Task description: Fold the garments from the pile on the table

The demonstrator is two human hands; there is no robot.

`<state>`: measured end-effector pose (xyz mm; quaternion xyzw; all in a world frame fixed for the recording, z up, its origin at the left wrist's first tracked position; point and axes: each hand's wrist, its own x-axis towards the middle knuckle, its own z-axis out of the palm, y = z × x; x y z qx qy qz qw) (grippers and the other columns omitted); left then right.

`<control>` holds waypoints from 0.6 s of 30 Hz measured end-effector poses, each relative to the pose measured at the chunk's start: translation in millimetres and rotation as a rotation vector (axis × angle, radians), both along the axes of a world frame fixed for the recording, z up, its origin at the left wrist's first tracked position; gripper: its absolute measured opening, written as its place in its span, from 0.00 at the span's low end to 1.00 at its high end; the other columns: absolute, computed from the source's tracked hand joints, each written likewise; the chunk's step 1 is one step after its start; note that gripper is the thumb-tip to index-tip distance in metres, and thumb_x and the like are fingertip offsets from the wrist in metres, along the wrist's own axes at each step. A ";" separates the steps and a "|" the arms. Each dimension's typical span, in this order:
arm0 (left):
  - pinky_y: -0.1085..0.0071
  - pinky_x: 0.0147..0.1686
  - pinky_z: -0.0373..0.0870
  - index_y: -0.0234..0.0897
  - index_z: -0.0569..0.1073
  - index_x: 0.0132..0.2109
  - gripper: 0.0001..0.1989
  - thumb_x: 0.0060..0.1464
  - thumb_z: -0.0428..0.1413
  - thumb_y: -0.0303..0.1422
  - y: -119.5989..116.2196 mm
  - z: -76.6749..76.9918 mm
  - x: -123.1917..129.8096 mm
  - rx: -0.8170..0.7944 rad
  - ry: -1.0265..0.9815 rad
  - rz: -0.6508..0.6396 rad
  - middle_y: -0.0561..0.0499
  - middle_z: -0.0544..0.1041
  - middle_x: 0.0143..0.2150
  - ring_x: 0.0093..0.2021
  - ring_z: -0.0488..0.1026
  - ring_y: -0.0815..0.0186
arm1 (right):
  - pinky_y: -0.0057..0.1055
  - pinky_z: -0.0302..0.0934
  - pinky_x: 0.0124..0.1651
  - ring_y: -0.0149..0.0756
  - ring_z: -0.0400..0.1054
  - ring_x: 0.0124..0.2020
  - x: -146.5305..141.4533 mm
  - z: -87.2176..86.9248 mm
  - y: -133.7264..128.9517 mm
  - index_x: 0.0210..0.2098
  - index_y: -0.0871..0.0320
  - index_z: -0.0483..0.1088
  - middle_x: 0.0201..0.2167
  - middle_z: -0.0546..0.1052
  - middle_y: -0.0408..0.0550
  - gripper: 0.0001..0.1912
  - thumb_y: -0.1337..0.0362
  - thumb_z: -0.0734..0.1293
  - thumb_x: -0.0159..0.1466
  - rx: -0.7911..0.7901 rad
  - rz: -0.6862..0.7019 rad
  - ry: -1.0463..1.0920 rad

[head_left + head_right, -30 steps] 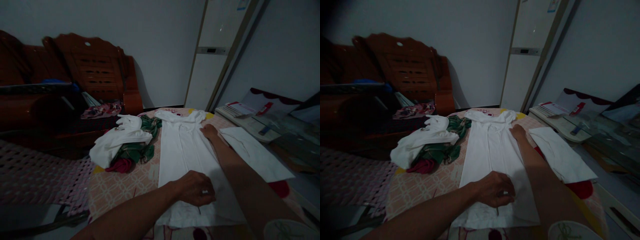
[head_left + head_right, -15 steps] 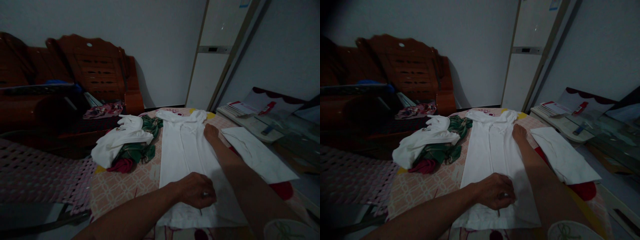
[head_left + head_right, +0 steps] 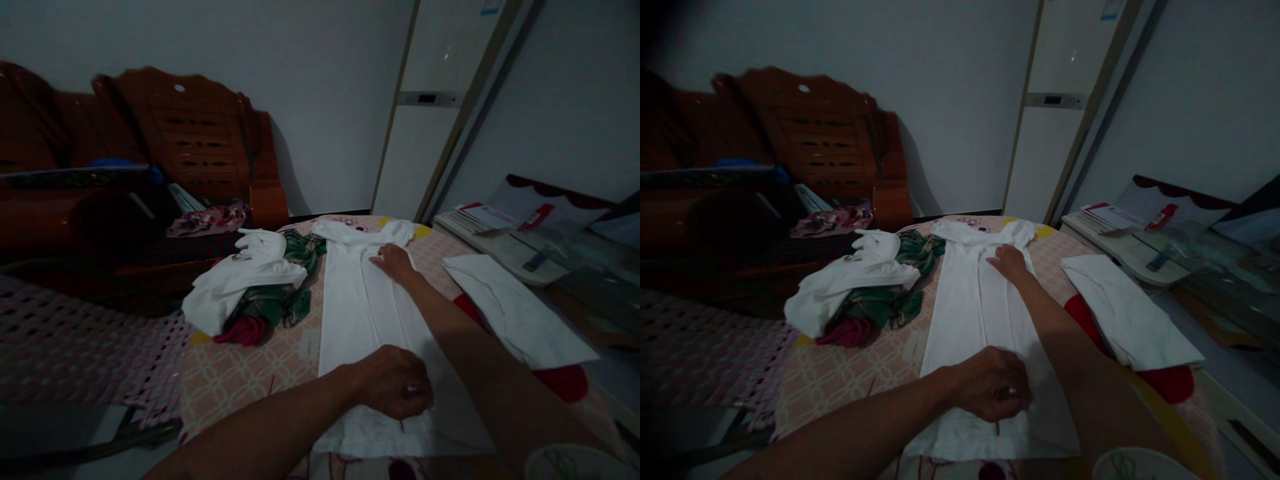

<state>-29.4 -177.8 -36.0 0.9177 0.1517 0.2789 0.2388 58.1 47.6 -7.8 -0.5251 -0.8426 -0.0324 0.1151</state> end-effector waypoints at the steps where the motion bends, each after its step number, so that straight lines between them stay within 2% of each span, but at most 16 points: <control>1: 0.74 0.39 0.72 0.37 0.79 0.35 0.06 0.56 0.56 0.30 0.3 -0.7 -0.2 -0.001 -0.002 -0.004 0.51 0.80 0.30 0.33 0.75 0.69 | 0.33 0.61 0.49 0.43 0.72 0.46 -4.4 0.0 1.6 0.39 0.60 0.75 0.42 0.78 0.57 0.12 0.58 0.66 0.64 -0.029 0.002 0.039; 3: 0.73 0.40 0.72 0.37 0.79 0.35 0.06 0.56 0.56 0.30 1.0 -2.0 -0.7 0.002 -0.014 -0.017 0.51 0.80 0.30 0.34 0.76 0.68 | 0.34 0.63 0.49 0.44 0.72 0.45 -10.7 -0.2 7.2 0.37 0.60 0.75 0.40 0.79 0.58 0.10 0.59 0.68 0.61 -0.055 -0.042 0.120; 5: 0.73 0.40 0.72 0.36 0.78 0.35 0.07 0.56 0.55 0.30 1.6 -3.0 -1.2 0.011 -0.027 -0.040 0.50 0.80 0.30 0.34 0.76 0.67 | 0.33 0.65 0.46 0.44 0.73 0.43 -14.3 -0.2 15.6 0.33 0.59 0.75 0.36 0.80 0.56 0.06 0.63 0.68 0.59 -0.082 -0.151 0.291; 9: 0.73 0.41 0.72 0.36 0.79 0.34 0.07 0.56 0.56 0.30 1.0 -2.6 -1.0 0.025 -0.008 -0.059 0.49 0.80 0.32 0.34 0.76 0.68 | 0.32 0.68 0.30 0.41 0.73 0.27 -17.9 -0.6 28.5 0.25 0.59 0.74 0.21 0.76 0.51 0.05 0.66 0.68 0.56 -0.291 -0.358 0.818; 12: 0.74 0.41 0.72 0.36 0.80 0.35 0.07 0.55 0.56 0.29 -0.6 1.8 -1.4 -0.010 0.009 -0.036 0.50 0.80 0.32 0.35 0.76 0.68 | 0.32 0.68 0.25 0.38 0.71 0.22 -16.6 0.7 25.2 0.27 0.61 0.75 0.18 0.74 0.49 0.04 0.66 0.70 0.54 -0.386 -0.336 0.892; 15: 0.75 0.39 0.71 0.34 0.80 0.41 0.09 0.55 0.55 0.25 1.2 9.1 -6.1 -0.118 -0.046 0.013 0.48 0.81 0.38 0.37 0.77 0.69 | 0.30 0.69 0.28 0.35 0.72 0.26 -3.8 5.9 9.6 0.33 0.61 0.77 0.26 0.78 0.49 0.07 0.67 0.70 0.54 -0.369 -0.273 0.953; 18: 0.76 0.34 0.69 0.32 0.80 0.42 0.10 0.58 0.54 0.29 9.6 13.6 -16.9 -0.244 -0.151 0.177 0.46 0.81 0.38 0.33 0.75 0.70 | 0.27 0.68 0.29 0.33 0.72 0.28 21.1 12.9 -19.7 0.37 0.61 0.77 0.31 0.79 0.48 0.09 0.68 0.69 0.56 -0.319 -0.212 0.981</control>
